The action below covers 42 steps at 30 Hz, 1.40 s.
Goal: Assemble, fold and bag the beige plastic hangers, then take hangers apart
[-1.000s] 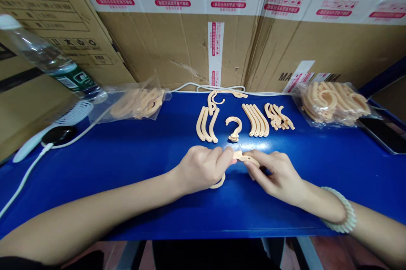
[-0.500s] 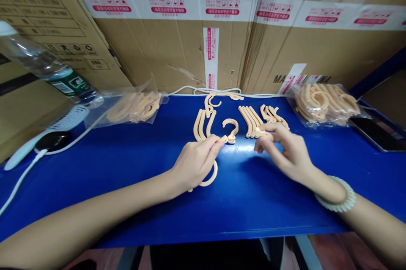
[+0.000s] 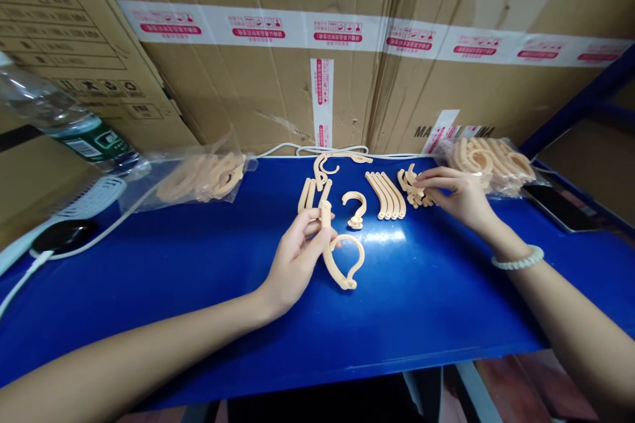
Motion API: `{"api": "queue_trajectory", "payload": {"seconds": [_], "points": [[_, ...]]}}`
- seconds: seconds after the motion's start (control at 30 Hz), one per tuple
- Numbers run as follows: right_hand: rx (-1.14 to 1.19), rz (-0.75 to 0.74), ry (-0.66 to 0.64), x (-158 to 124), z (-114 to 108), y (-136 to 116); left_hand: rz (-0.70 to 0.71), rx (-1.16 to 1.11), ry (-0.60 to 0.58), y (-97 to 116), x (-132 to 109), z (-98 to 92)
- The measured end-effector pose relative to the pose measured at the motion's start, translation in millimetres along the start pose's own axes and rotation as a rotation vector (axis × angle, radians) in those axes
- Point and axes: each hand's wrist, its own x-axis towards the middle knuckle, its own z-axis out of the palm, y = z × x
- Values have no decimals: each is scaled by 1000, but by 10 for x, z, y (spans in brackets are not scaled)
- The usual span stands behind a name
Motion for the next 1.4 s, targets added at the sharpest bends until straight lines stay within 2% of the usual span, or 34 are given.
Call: {"api": "queue_trajectory", "payload": {"seconds": [0.17,0.27,0.37,0.43,0.53,0.6,0.67,0.8,0.9,0.97,1.03,1.1,1.2,1.4], "points": [[-23,11,-136,-40,29,199,10,-52,71,30,31,-14],[-52,23,-119,-44,30,171,14,-66,108,34,54,-14],[-57,-41,1,-37,73,-127,25,-57,116,25,74,-9],[-22,-174,56,-47,130,-450,28,-38,104,19,81,-3],[-22,-493,-20,-111,237,-924,18,-12,83,17,71,7],[-132,-667,-55,-171,306,-1124,14,2,64,22,51,12],[-239,-748,-45,-223,361,-1209,17,8,28,28,27,17],[-275,-728,-44,-259,396,-1188,51,15,-15,2,4,28],[-232,-657,-39,-238,368,-1164,210,89,96,-50,16,20],[-225,-619,-15,-219,342,-1163,421,264,185,-70,18,-1],[-234,-590,0,-208,321,-1170,673,550,203,-64,3,-25],[-243,-565,13,-210,312,-1186,885,852,95,-40,-25,-39],[-249,-544,46,-234,321,-1230,1005,1127,-90,-12,-60,-25],[-284,-573,72,-306,391,-1333,1073,1151,-213,-40,-25,7]]}}
